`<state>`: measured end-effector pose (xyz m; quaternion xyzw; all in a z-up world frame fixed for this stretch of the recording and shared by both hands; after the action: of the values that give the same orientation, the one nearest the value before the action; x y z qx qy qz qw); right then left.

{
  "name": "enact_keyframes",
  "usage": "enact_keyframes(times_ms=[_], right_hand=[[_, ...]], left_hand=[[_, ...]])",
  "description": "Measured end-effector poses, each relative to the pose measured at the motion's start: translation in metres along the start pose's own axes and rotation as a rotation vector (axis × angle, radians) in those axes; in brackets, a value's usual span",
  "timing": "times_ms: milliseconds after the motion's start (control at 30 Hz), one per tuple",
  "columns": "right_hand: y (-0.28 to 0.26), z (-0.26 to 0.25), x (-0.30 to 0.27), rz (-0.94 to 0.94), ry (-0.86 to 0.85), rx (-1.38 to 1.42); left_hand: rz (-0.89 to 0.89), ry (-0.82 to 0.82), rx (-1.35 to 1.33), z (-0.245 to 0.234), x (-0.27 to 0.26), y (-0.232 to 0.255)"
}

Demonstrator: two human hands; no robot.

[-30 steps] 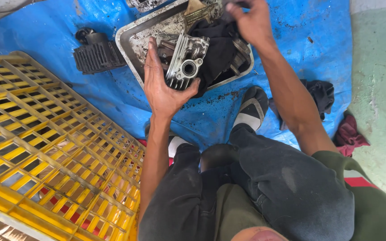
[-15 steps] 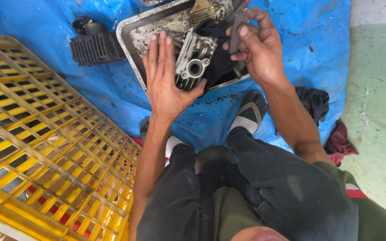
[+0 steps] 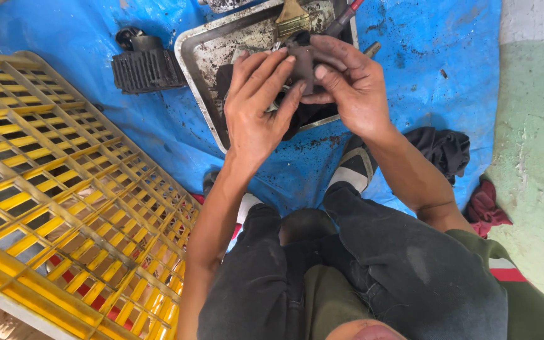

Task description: The person sits on the floor and cleans a metallic engine cylinder head using a black cloth. They wipe the exterior surfaces and the central bore, rotating the part to access different sides. The person also uses a small metal tool to scrape or clean specific areas of the component.

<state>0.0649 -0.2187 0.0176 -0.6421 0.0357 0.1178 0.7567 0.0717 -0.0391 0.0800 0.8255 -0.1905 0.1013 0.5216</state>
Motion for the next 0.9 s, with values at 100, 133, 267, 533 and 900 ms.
enact_keyframes(times_ms=[100,133,267,533,900], right_hand=[[-0.001,0.003,0.004,-0.03,0.001,0.061],[-0.002,0.004,0.004,-0.032,0.0,0.063],[-0.014,0.012,0.004,-0.118,-0.022,-0.008],[-0.026,0.016,0.005,-0.28,-0.142,-0.177],[-0.015,0.012,0.008,-0.162,-0.02,0.006]], left_hand=[[-0.115,0.033,-0.109,-0.001,0.007,-0.004],[-0.114,0.032,-0.106,-0.002,0.008,-0.003],[-0.308,0.102,-0.421,0.001,0.004,-0.018],[-0.517,0.134,-0.888,0.013,-0.008,-0.041],[-0.562,0.198,-1.012,0.012,-0.014,-0.065]])
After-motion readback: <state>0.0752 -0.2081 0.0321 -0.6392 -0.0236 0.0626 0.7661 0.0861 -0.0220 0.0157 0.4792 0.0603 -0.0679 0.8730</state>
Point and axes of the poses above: each hand's wrist, its own x-axis towards the middle knuckle, its own z-axis out of the palm, y = z × x, the point moved 6 cm from there along x, towards the middle knuckle, and after that the axes turned 7 degrees about -x, right-handed, at the moved point
